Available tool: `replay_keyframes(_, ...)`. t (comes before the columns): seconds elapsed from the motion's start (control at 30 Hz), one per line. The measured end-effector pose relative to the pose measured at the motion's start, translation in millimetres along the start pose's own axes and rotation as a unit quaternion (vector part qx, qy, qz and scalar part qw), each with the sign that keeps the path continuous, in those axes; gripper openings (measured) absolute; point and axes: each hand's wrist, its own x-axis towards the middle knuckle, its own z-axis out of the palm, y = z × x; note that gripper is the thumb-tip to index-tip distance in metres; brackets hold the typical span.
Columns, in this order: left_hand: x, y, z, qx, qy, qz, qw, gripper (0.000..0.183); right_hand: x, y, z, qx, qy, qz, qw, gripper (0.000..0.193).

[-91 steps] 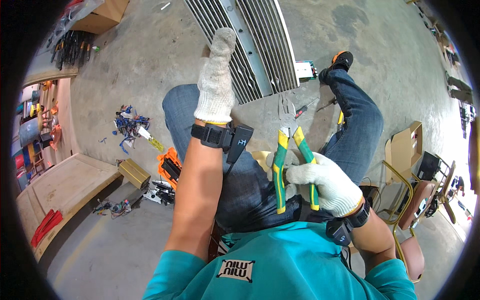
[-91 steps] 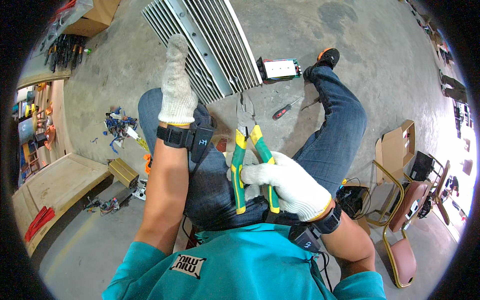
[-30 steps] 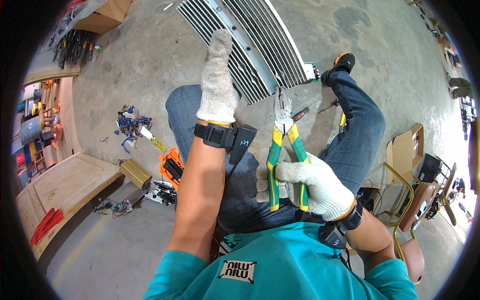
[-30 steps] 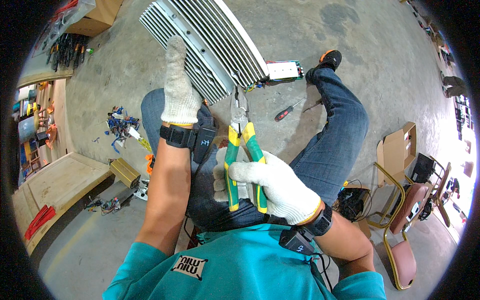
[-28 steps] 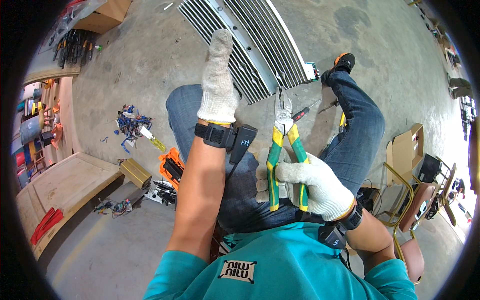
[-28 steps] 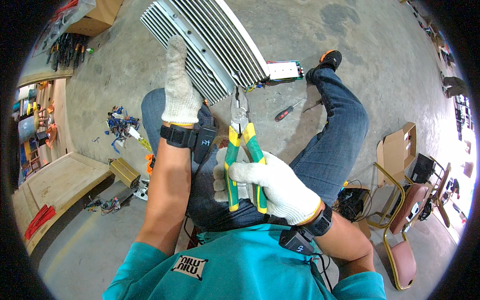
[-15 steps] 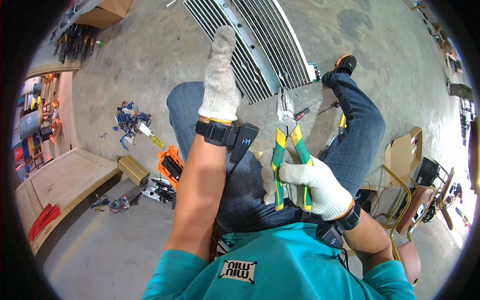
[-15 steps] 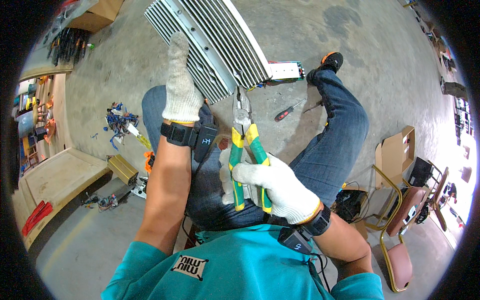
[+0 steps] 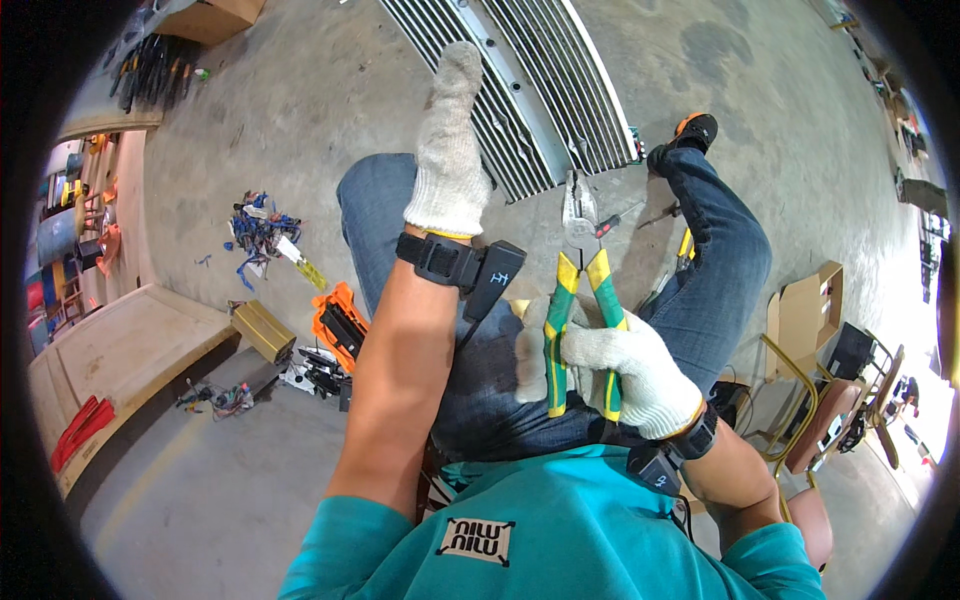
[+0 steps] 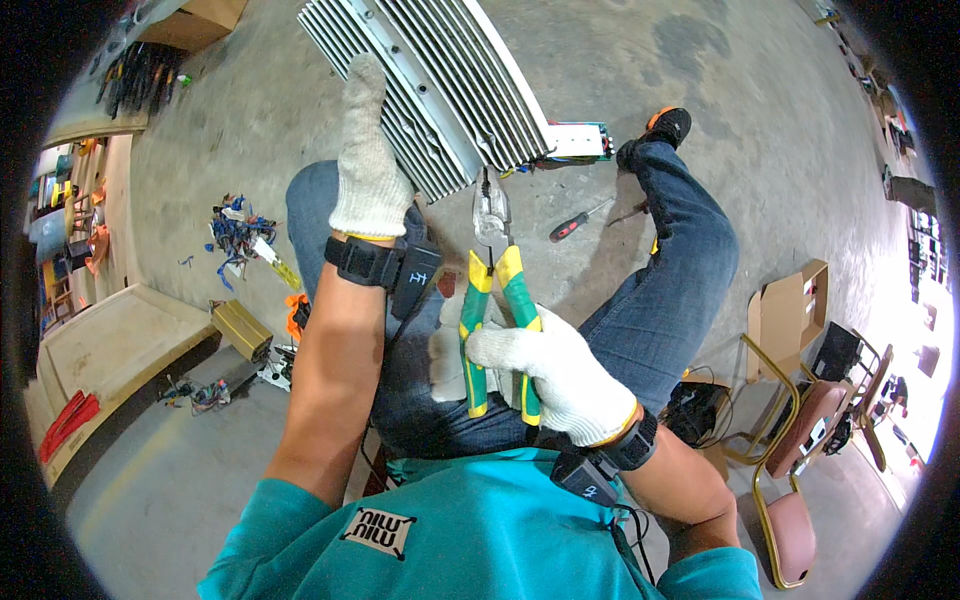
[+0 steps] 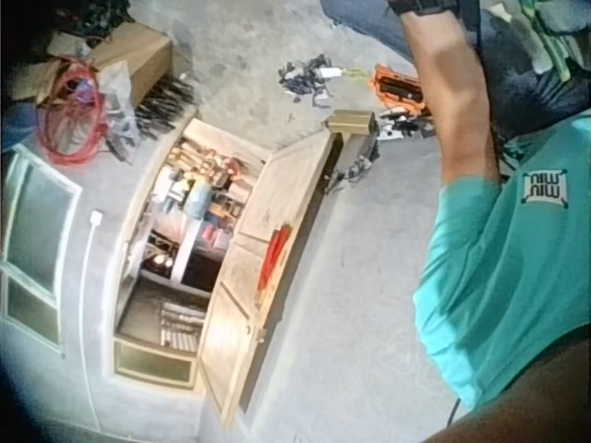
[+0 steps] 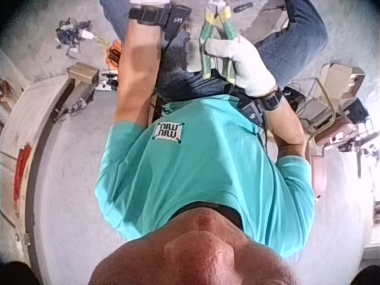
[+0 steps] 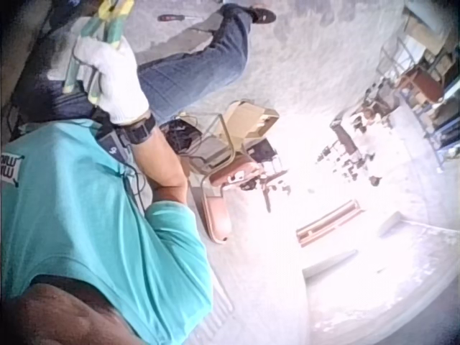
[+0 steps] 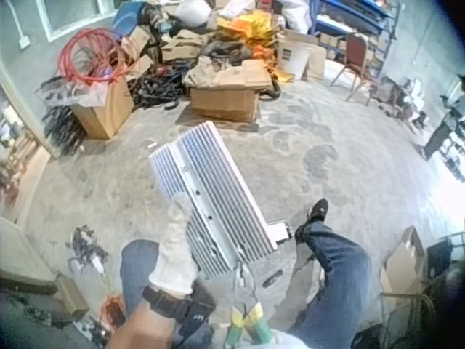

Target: The recorder uses pliers and a screwdriver to disassemble or repair a large aluminum heat sink on their lap.

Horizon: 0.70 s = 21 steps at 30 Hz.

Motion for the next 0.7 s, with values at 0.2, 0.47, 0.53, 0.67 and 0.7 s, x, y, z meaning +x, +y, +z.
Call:
replay_keyframes(0.2,-2.7,7.3,1.1,0.008,-0.045,-0.015,0.999,0.073,2.3,2.7,-6.3,0.012,-0.019,-0.023,0.999,0.046)
replay_keyframes(0.47,3.7,-3.9,-9.5,0.032,0.027,0.068,0.997,0.065,-1.9,1.2,-3.7,0.054,0.0,0.003,0.999,0.041)
replay_keyframes(0.53,7.4,-9.9,-18.7,0.026,0.0,0.035,0.999,0.063,-2.1,1.2,-4.7,0.057,-0.005,0.01,0.998,0.04)
replay_keyframes(0.67,12.0,-23.2,-36.9,0.0,-0.011,0.037,0.999,0.057,-4.2,0.1,-9.0,0.045,-0.018,0.012,0.999,0.04)
replay_keyframes(0.7,12.8,-25.7,-39.9,0.018,-0.003,0.054,0.998,0.056,-5.0,-0.4,-10.1,0.045,-0.019,0.016,0.999,0.041)
